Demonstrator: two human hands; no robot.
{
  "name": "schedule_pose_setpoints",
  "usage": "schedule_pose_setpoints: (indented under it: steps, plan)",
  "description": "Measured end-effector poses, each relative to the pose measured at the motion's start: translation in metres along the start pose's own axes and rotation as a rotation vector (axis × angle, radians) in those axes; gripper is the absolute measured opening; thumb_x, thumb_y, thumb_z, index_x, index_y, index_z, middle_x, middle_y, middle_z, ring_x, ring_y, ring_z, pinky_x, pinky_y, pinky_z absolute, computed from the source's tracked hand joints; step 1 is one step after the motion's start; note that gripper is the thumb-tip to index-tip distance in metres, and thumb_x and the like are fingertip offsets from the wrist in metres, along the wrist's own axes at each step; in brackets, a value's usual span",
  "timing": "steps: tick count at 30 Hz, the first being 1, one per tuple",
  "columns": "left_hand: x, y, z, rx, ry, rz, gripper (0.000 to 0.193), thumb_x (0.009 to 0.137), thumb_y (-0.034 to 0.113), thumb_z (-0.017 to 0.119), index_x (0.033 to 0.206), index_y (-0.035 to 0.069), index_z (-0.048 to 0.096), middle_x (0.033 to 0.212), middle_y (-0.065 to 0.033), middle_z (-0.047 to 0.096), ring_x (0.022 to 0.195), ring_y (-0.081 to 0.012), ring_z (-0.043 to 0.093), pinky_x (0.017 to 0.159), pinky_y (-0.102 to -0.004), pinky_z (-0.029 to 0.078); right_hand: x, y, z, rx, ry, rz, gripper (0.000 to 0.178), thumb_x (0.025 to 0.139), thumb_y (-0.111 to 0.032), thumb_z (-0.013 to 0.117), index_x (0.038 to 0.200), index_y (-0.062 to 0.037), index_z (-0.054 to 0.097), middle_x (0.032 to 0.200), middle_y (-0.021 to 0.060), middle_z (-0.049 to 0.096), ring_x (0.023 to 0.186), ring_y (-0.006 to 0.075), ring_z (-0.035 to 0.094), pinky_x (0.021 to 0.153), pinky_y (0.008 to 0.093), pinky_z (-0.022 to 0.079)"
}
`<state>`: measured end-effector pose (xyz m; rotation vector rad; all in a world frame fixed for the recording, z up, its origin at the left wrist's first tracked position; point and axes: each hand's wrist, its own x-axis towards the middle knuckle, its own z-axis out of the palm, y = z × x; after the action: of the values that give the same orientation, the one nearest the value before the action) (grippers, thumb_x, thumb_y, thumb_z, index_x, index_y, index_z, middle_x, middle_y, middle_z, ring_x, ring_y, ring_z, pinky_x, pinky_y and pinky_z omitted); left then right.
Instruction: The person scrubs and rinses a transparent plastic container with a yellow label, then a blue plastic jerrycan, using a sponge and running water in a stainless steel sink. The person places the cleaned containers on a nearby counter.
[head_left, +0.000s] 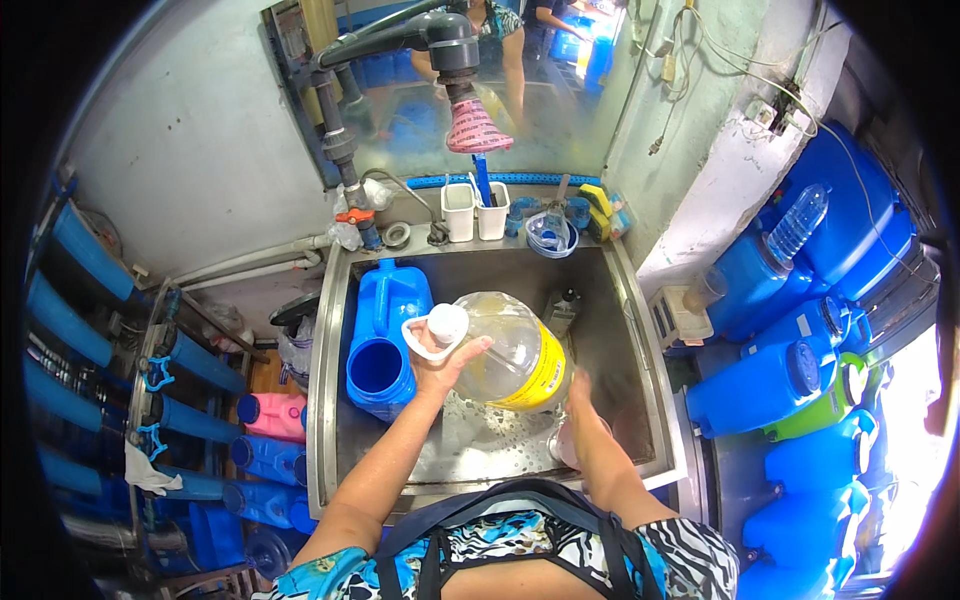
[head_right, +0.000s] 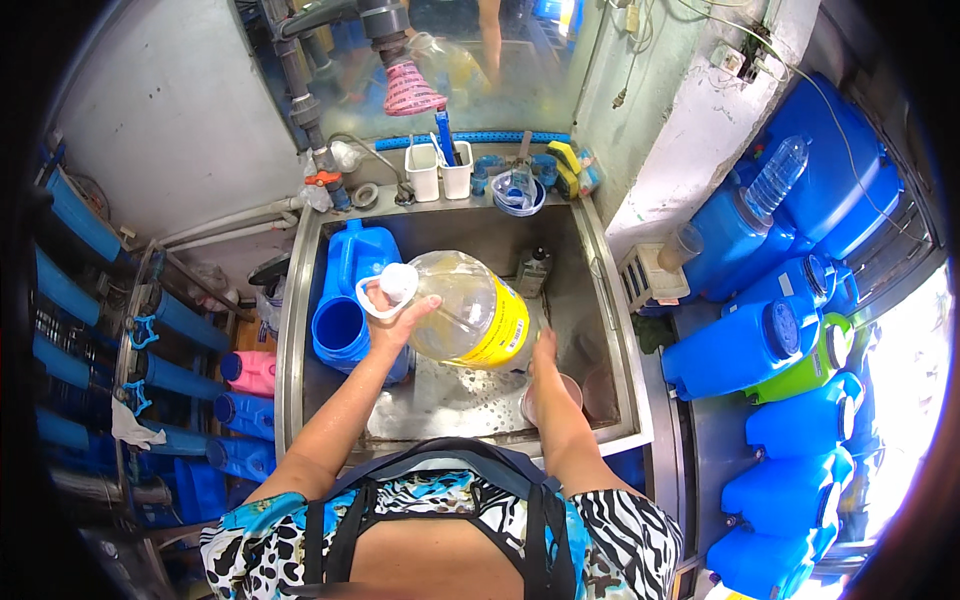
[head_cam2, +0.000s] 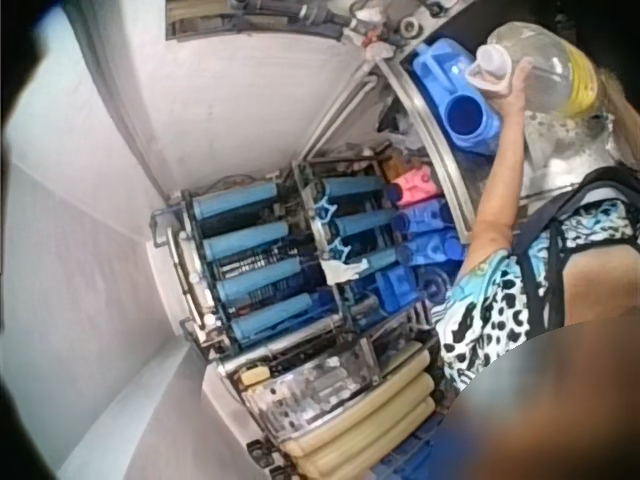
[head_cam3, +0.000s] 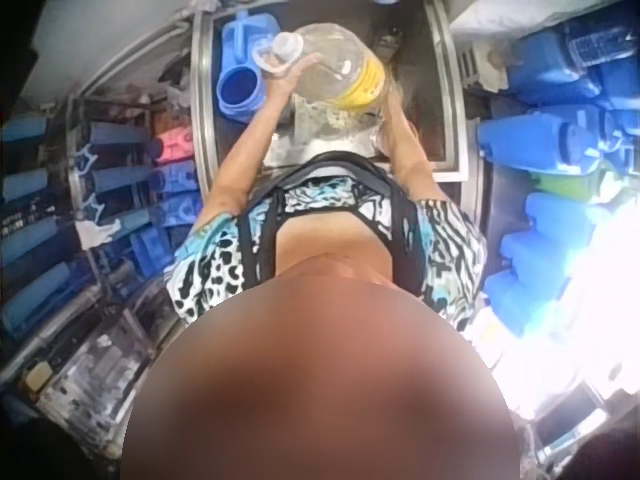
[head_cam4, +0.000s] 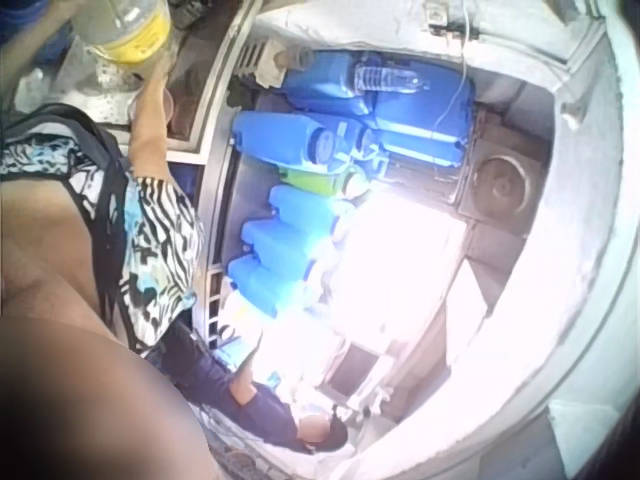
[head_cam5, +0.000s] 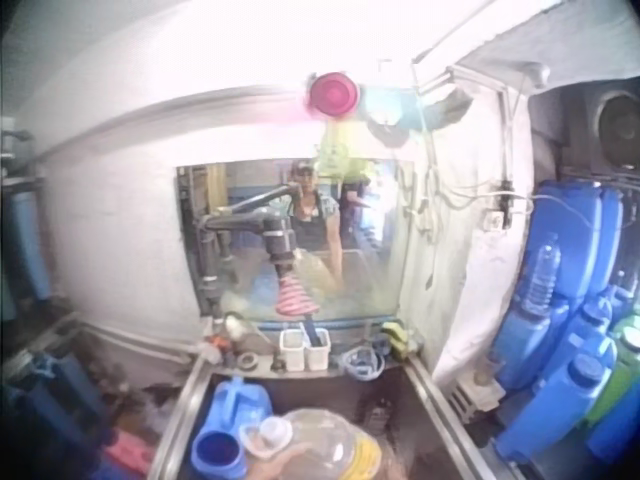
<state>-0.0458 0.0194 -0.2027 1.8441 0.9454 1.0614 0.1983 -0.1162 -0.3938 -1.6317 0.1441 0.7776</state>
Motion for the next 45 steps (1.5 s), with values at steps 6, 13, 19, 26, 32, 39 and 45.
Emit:
schedule_pose_setpoints:
  steps: [6,13,19,26,32,39,45]
  plan:
    - [0.000,-0.004,0.036,-0.309,0.149,0.122,0.074,0.067,0.037,0.081,0.120,-0.002,0.046,0.111,-0.0165,0.055,0.100,-0.0301,0.054,0.087,-0.0401,0.044,-0.059,-0.043,0.027,-0.167,0.026,-0.646,0.038,0.093,-0.021,0.044,0.127,-0.0072,0.054,0.130,0.0141,0.054,0.122,0.0301,0.048,0.103,0.0396,0.036]
    - [0.010,0.000,0.047,-0.317,0.022,0.094,0.064,0.066,0.023,0.081,0.117,0.001,0.049,0.109,-0.0175,0.059,0.102,-0.0297,0.058,0.089,-0.0385,0.046,-0.164,-0.155,0.066,-0.562,-0.314,-1.547,0.030,0.088,-0.018,0.050,0.115,-0.0093,0.061,0.121,0.0137,0.059,0.118,0.0300,0.051,0.101,0.0368,0.037]
    - [0.015,-0.001,0.028,-0.340,-0.159,0.250,0.080,0.054,0.027,0.089,0.117,0.001,0.047,0.126,-0.0161,0.051,0.112,-0.0260,0.054,0.095,-0.0348,0.045,-0.162,-0.176,0.063,-0.454,-0.377,-0.975,0.023,0.086,-0.013,0.051,0.102,-0.0096,0.067,0.112,0.0108,0.064,0.116,0.0281,0.053,0.100,0.0387,0.040]
    - [0.010,-0.012,0.023,-0.332,-0.042,0.113,0.070,0.060,0.021,0.087,0.118,-0.001,0.056,0.113,-0.0105,0.060,0.101,-0.0209,0.059,0.091,-0.0315,0.047,-0.081,-0.129,0.062,-0.119,-0.588,-0.832,0.027,0.092,-0.017,0.048,0.107,-0.0035,0.066,0.108,0.0119,0.066,0.104,0.0242,0.060,0.094,0.0325,0.043]
    - [0.009,-0.029,0.025,-0.396,0.216,-0.219,0.054,0.069,0.015,0.082,0.116,0.003,0.058,0.104,-0.0033,0.062,0.095,-0.0139,0.058,0.085,-0.0293,0.047,0.028,0.023,0.007,0.123,0.063,-0.150,0.036,0.094,-0.026,0.045,0.120,-0.0055,0.059,0.120,0.0116,0.059,0.109,0.0274,0.057,0.093,0.0404,0.045]
    - [0.000,0.010,0.021,0.001,0.128,-0.029,0.070,0.062,0.036,0.086,0.117,0.006,0.054,0.101,-0.0116,0.060,0.096,-0.0255,0.059,0.081,-0.0373,0.048,-0.037,-0.060,0.021,-0.124,-0.148,-0.613,0.041,0.093,-0.027,0.045,0.120,0.0003,0.059,0.121,0.0146,0.060,0.111,0.0260,0.056,0.096,0.0348,0.042]
    - [0.026,0.031,0.013,0.032,0.036,0.448,0.076,0.052,0.033,0.093,0.114,0.007,0.056,0.109,-0.0124,0.060,0.102,-0.0258,0.058,0.087,-0.0369,0.048,-0.109,-0.156,0.044,-0.209,-0.569,-0.968,0.035,0.089,-0.015,0.050,0.118,-0.0028,0.063,0.116,0.0094,0.064,0.110,0.0173,0.056,0.099,0.0292,0.039]
